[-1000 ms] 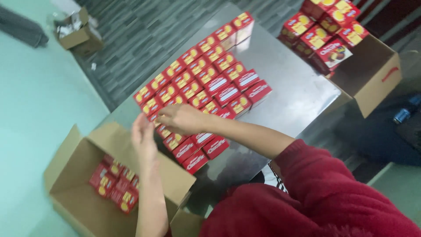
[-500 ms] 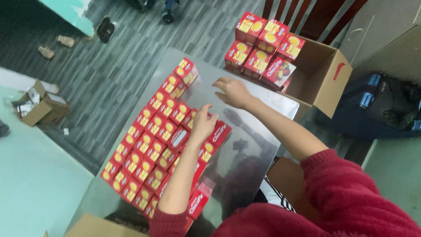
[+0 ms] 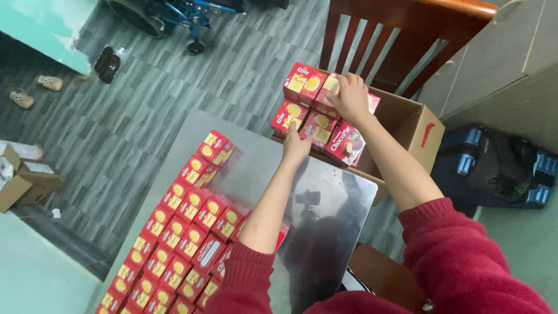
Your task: Arranging small snack boxes on a table and packing them into a larger cardboard shipping box.
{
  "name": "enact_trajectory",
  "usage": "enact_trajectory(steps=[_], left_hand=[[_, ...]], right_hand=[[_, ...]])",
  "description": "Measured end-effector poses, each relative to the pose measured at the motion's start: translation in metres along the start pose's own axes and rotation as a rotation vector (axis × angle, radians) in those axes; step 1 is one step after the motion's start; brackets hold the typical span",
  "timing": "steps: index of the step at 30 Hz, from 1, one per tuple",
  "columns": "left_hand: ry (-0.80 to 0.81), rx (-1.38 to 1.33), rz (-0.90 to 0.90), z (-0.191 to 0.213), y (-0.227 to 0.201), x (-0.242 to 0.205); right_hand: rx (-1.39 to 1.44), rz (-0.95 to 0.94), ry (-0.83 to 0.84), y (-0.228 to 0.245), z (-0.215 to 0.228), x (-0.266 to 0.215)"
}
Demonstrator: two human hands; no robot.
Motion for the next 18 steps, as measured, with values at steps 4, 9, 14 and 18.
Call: enact_trajectory(steps=[4,9,14,18], left_hand=[[0.002,-0.281,0.067,-0.003,-0.043,0.014],[-0.063,-0.558,0.175,-0.013,-0.072,0.038],[-0.151,-0.705,0.267,-0.022,-0.077,0.066],[-0.305,-0.374,0.182,-0.037,-0.052,0.103]], right_hand=[[-0.001,-0.154,0.125,-0.057,-0.028,0.033],[0.100,-0.249,0.257,-0.075,-0.040,0.067],[0.110,-0.241,0.382,-0.042,-0.022,0.076],[0.147,-0.249,0.448,-0.034,-0.021,0.076]])
Point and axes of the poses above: each hand's wrist, its own x-axis towards the middle knuckle, its own z-axis out of the back of the hand, y = z × x, the point moved 1 cm from there along x, towards the middle knuckle, and after that the axes turned 14 degrees about x, right-handed, at the moved point
